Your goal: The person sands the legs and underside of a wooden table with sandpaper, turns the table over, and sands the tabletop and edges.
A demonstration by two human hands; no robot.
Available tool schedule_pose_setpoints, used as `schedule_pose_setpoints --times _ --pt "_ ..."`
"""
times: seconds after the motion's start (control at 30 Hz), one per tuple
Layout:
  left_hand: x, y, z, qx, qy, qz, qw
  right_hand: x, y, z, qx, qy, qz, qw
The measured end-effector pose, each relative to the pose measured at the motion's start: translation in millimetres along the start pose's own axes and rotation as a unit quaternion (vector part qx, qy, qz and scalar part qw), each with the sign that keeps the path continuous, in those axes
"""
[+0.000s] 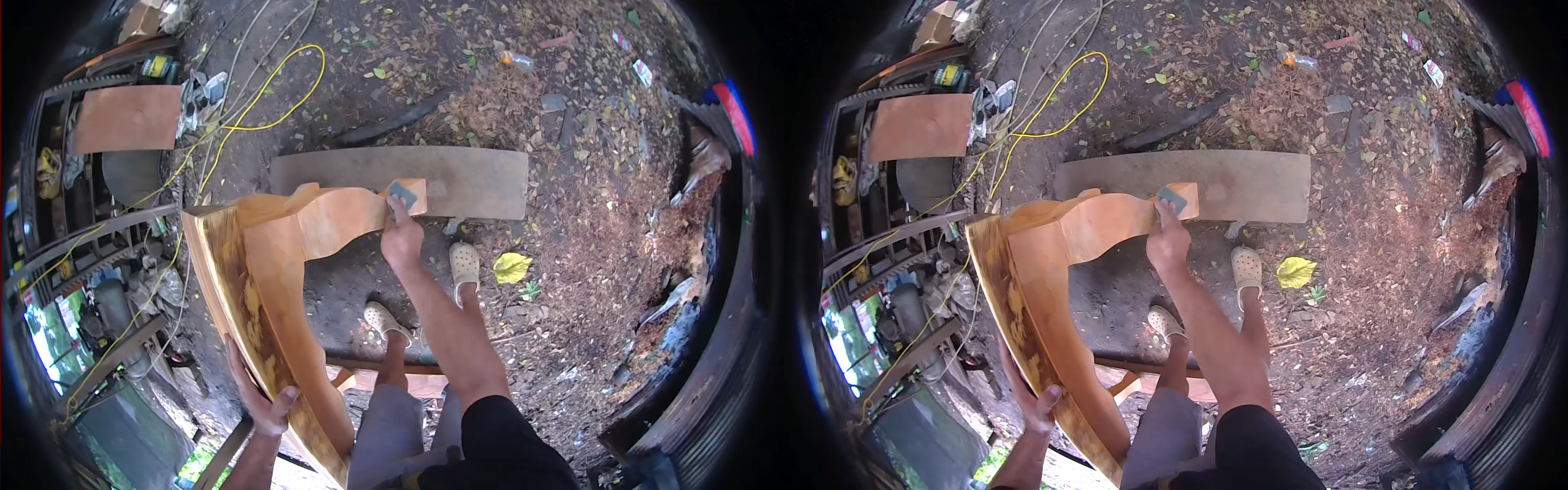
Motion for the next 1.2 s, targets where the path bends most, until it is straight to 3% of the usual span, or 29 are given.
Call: schedule_pose_setpoints --times 0.03,0.07,0.1,0.17,0.27,0.4,0.47,0.5,0.53,0.6,0.73,0.87,0.97,1.07,1.17,1.2 --pt "-0.6 -0.6 -0.9 0.003 -0.001 -0.001 1.000 -0.2 -2.4 -1.1 -0.093 -0.114 0.059 0.987" --pt "-0.4 0.2 -0.6 -0.001 -0.003 -0.001 1.000 -6.0 1.3 -11.0 -0.285 -0.107 0.045 0.951" --pt "-0.3 0.6 0.1 -0.003 -0.002 0.001 1.000 -11.6 5.3 -20.1 -0.467 -0.100 0.029 0.878" --pt "0.0 2.1 1.3 -0.006 0.000 0.006 1.000 -4.0 49.6 -11.3 -0.533 -0.091 0.013 0.841" --pt "2.7 5.0 4.8 -0.011 0.001 0.004 1.000 11.2 99.4 -5.9 -0.431 -0.083 -0.099 0.893" --pt "0.5 4.7 -2.5 0.078 0.032 0.004 0.996 22.8 112.1 -12.3 -0.218 -0.083 -0.069 0.970" --pt "-2.2 2.0 -9.5 0.155 0.075 -0.010 0.985 23.1 107.1 -18.6 -0.242 -0.096 -0.024 0.965" --pt "-3.7 5.2 -9.8 0.052 0.086 -0.020 0.995 24.3 104.4 -15.3 -0.254 -0.104 0.001 0.962" --pt "-7.5 7.0 -5.9 -0.050 0.096 -0.030 0.994 26.4 111.8 10.8 -0.178 -0.105 0.023 0.978" --pt "-18.7 3.0 -22.8 -0.233 0.121 -0.053 0.963 20.2 109.5 16.0 -0.182 -0.092 0.053 0.978" --pt "-18.0 -0.1 -30.5 -0.246 0.111 -0.087 0.959 2.9 103.6 65.4 -0.143 -0.035 0.124 0.981" --pt "-19.4 -2.0 -37.4 -0.227 0.133 -0.073 0.962 -14.0 81.7 158.9 -0.016 0.081 0.222 0.972" --pt "-17.7 -3.1 -33.8 -0.230 0.129 -0.072 0.962 -13.9 50.0 225.6 -0.029 0.274 0.245 0.929" --pt "-16.7 -3.5 -30.4 -0.220 0.142 -0.071 0.963 -9.0 2.8 252.9 -0.020 0.264 0.357 0.896" --pt "-17.5 -3.9 -29.7 -0.222 0.146 -0.075 0.961 4.5 -32.6 266.3 0.088 0.305 0.441 0.839" --pt "-18.0 -3.9 -29.5 -0.225 0.145 -0.076 0.960 7.5 -31.8 272.0 0.080 0.361 0.401 0.838"
Point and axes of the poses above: each hand's wrist, its own x-axis away from the middle knuckle, its own y-axis out of the back of the hand, z = x × y, the point moved 7 cm from there along -x, towards the middle knuckle, and after that the axes turned 5 degrees about z, right-handed, at the moved point
